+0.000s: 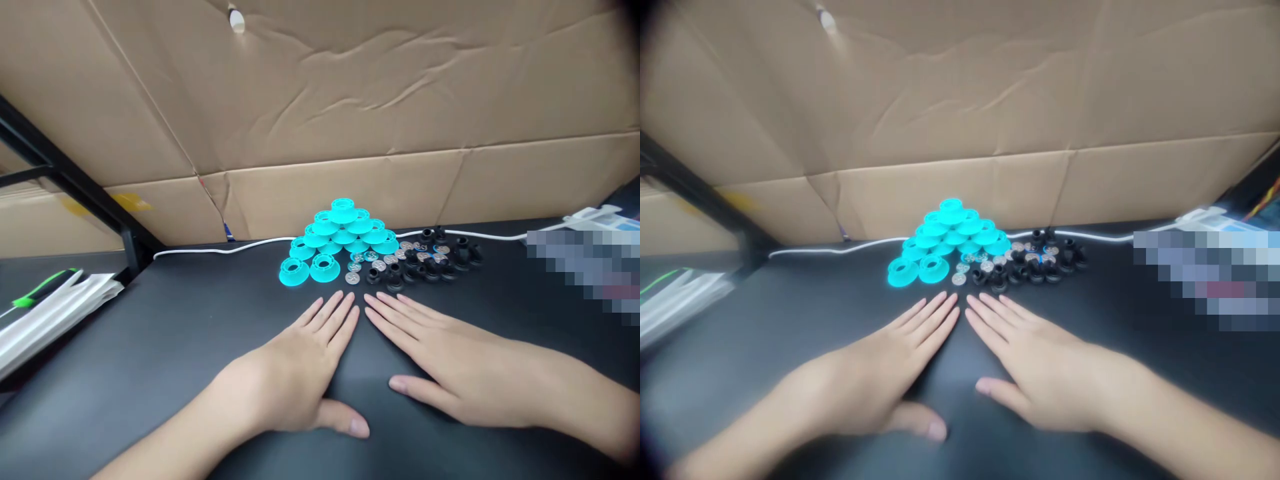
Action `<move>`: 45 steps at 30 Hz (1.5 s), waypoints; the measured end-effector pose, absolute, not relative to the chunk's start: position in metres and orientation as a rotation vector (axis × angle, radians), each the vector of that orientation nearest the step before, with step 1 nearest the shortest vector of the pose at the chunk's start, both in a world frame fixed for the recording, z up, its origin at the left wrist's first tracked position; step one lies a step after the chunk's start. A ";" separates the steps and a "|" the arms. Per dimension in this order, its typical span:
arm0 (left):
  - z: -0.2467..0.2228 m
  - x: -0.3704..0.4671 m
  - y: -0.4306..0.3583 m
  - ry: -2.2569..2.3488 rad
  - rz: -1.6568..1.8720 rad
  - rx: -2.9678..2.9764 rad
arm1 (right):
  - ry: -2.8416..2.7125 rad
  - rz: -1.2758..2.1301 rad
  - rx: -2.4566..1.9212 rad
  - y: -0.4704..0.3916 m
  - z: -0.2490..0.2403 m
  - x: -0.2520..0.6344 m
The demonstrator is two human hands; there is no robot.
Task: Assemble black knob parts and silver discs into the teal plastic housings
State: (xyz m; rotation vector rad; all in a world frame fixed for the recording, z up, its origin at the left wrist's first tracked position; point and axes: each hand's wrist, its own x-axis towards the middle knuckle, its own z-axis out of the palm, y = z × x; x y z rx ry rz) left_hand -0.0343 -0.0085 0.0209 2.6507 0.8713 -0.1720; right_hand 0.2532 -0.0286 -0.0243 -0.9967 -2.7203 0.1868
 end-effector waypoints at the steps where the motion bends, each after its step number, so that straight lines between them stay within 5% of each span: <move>1: 0.021 -0.033 -0.009 0.868 -0.161 2.655 | -2.729 0.187 -0.999 -0.029 -0.024 0.252; 26: -0.001 -0.044 -0.019 0.839 0.118 2.775 | -2.716 0.330 -0.925 -0.037 -0.019 0.265; 35: 0.037 -0.053 0.036 1.300 0.470 2.851 | -2.756 0.106 -0.936 -0.038 -0.016 0.262; 45: 0.034 -0.078 0.078 1.511 0.300 2.680 | -2.473 -0.381 -1.131 0.004 0.028 0.238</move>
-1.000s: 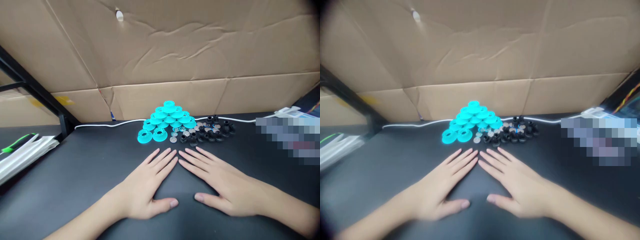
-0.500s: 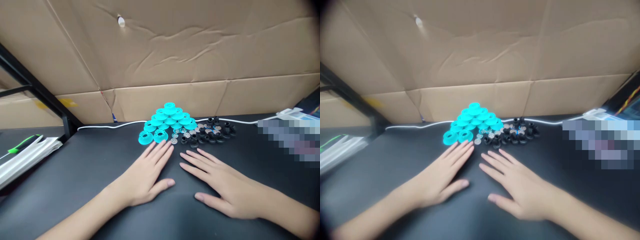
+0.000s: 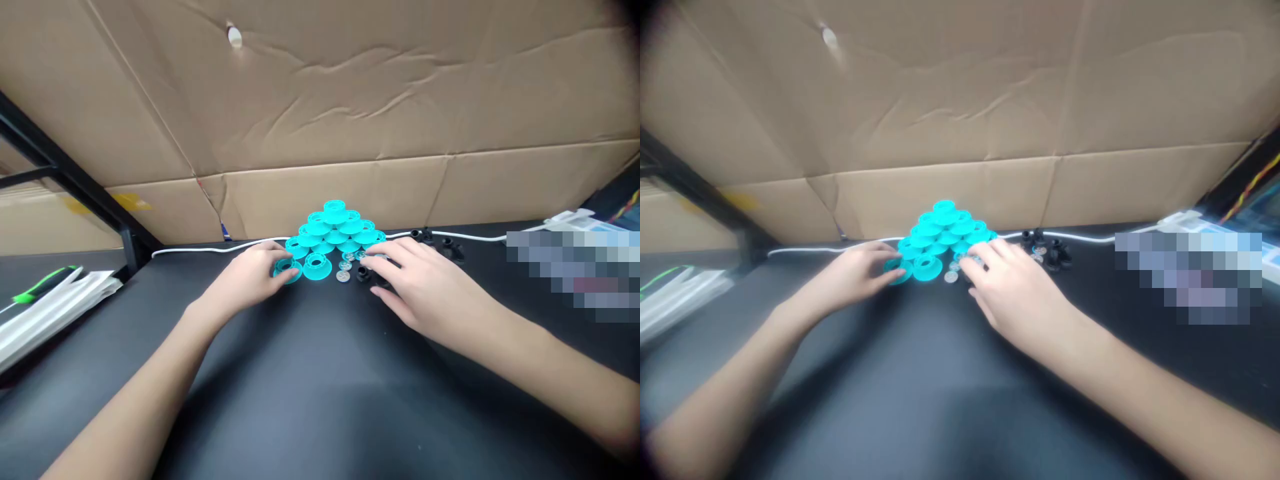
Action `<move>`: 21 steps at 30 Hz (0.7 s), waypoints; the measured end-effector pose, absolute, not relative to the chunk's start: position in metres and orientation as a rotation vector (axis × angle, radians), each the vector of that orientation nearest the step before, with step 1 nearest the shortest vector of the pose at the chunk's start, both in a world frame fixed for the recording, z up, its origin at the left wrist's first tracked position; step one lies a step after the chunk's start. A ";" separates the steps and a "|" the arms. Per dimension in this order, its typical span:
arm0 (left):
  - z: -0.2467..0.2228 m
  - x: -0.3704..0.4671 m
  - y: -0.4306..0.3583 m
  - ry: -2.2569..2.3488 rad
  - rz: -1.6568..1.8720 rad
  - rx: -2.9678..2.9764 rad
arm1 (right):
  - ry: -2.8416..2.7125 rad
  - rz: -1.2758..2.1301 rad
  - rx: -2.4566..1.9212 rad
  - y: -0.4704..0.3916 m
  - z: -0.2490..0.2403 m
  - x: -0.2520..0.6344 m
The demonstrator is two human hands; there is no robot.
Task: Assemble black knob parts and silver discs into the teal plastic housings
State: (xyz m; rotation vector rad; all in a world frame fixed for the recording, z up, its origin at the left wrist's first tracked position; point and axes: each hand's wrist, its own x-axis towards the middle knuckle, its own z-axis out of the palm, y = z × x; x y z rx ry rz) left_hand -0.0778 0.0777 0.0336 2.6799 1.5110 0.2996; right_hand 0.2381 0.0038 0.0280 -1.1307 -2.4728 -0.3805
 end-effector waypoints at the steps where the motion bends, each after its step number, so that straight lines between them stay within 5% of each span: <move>1: 0.031 -0.080 0.078 1.489 0.294 2.675 | -2.453 -0.388 -1.132 0.008 0.024 0.236; 9: 0.044 -0.084 0.068 1.380 0.212 2.417 | -2.468 -0.391 -1.083 0.019 -0.020 0.237; 21: 0.006 -0.016 0.041 0.816 0.594 2.320 | -2.395 -0.100 -0.673 0.013 -0.001 0.244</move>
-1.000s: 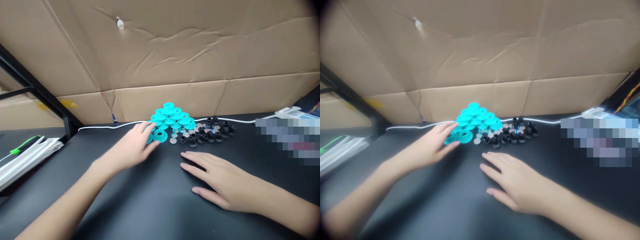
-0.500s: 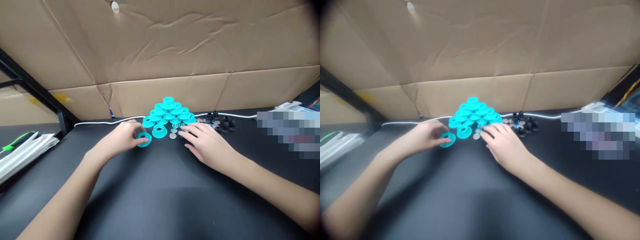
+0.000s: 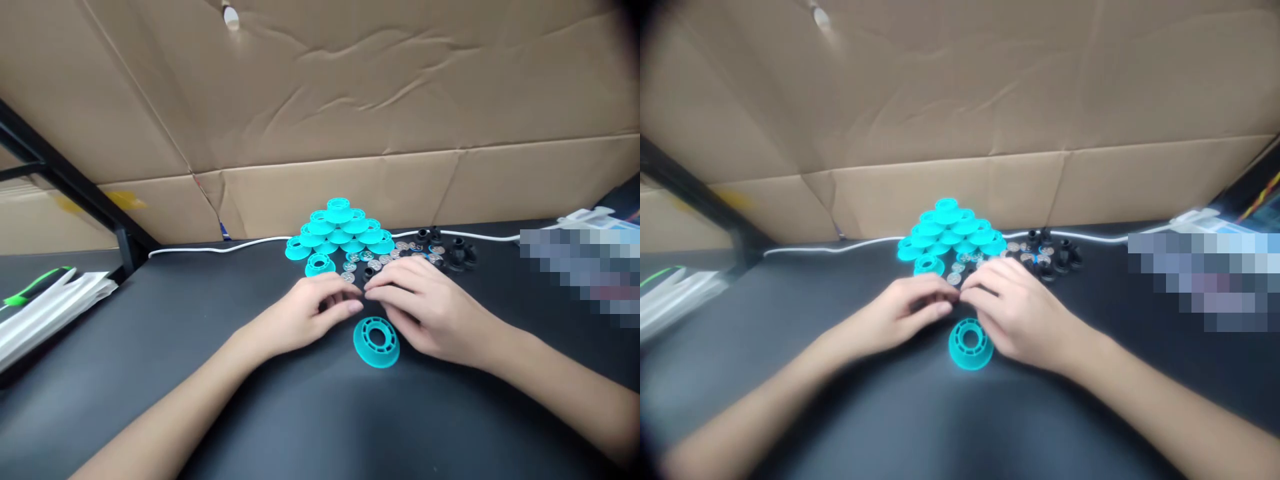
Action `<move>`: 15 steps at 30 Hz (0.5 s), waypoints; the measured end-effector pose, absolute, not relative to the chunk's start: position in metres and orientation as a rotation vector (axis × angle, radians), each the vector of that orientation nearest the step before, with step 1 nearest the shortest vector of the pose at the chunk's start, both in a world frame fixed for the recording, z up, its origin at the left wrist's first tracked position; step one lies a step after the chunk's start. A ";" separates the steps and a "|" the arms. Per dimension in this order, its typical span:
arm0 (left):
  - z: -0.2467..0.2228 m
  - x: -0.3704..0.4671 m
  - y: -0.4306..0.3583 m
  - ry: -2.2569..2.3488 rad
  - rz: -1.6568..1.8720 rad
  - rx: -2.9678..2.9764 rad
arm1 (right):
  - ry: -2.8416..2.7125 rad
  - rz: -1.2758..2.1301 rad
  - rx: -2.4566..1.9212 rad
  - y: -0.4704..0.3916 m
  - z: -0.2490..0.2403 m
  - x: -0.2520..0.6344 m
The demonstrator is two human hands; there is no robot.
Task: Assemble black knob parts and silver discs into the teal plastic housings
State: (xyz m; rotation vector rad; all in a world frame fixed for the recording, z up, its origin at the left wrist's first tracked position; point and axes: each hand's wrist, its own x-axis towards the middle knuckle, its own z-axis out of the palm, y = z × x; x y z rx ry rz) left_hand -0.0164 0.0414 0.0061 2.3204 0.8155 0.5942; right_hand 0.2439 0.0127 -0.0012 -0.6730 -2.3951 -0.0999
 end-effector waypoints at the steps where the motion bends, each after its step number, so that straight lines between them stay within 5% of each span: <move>1: 0.002 -0.016 0.044 0.836 0.687 2.426 | -2.414 -0.024 -0.646 0.010 0.001 0.244; 15: -0.018 -0.022 0.060 0.833 0.576 3.120 | -2.559 0.455 -0.745 0.006 0.000 0.246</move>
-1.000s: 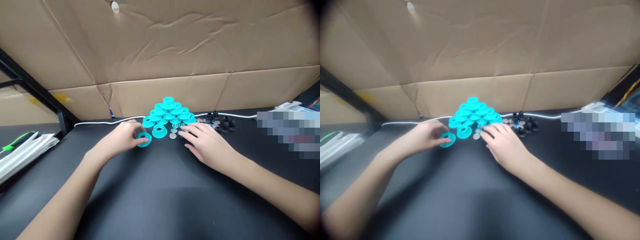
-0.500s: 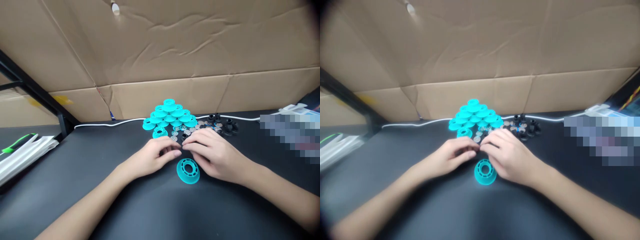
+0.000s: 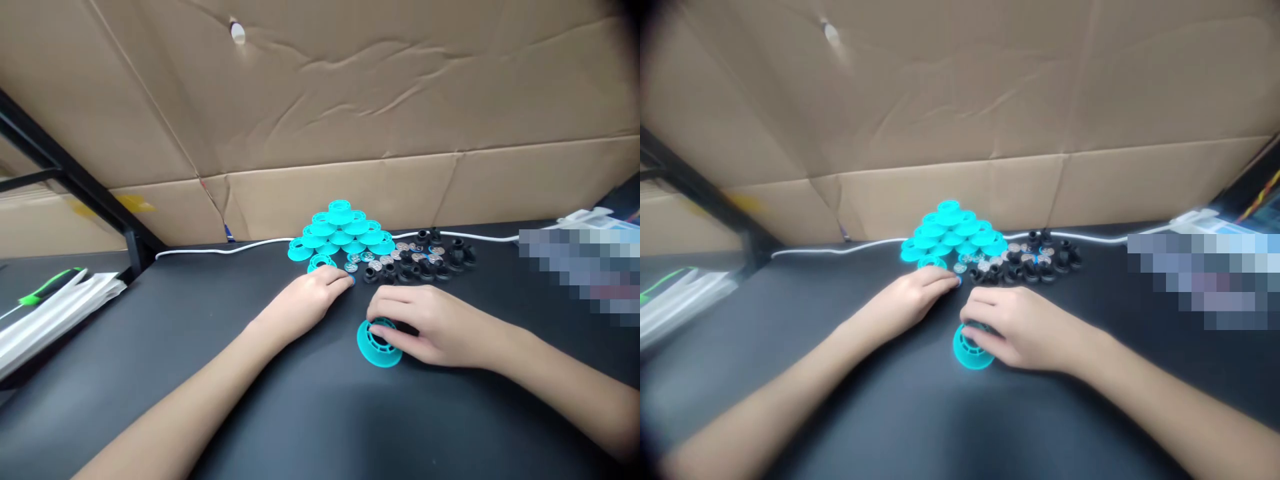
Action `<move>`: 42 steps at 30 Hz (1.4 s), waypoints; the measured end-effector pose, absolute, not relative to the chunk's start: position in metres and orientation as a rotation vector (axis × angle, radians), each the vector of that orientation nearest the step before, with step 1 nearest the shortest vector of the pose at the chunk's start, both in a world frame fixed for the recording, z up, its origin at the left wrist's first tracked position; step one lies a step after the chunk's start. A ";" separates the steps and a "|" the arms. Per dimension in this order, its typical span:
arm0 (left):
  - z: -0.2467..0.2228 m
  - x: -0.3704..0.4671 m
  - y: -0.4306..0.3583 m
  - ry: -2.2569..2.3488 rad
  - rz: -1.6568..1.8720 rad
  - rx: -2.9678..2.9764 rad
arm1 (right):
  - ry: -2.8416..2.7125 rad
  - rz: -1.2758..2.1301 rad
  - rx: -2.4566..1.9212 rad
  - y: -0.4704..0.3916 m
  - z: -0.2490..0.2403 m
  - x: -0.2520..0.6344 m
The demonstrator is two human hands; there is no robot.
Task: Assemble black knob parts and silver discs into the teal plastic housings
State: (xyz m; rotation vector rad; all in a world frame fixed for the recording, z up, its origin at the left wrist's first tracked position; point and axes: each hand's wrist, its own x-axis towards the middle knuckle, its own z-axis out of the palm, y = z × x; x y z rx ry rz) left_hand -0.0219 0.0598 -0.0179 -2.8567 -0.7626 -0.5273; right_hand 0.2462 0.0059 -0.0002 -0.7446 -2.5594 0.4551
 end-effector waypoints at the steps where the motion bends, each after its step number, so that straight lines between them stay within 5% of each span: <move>1: -0.017 -0.022 0.059 -0.758 -0.514 -2.848 | -2.559 0.474 -0.747 0.005 -0.001 0.246; 11: -0.020 -0.025 0.061 -0.788 -0.701 -2.810 | -2.546 0.503 -0.774 0.001 -0.002 0.243; 23: -0.005 -0.010 0.046 -1.946 -1.742 -3.199 | -2.233 0.243 -0.713 0.013 -0.014 0.240; 33: -0.002 -0.006 0.036 -1.923 -1.633 -3.574 | -2.284 0.123 -0.601 0.009 -0.006 0.241; 42: 0.008 -0.018 0.029 -0.946 -0.671 -3.687 | -2.537 0.419 -0.540 0.001 0.014 0.255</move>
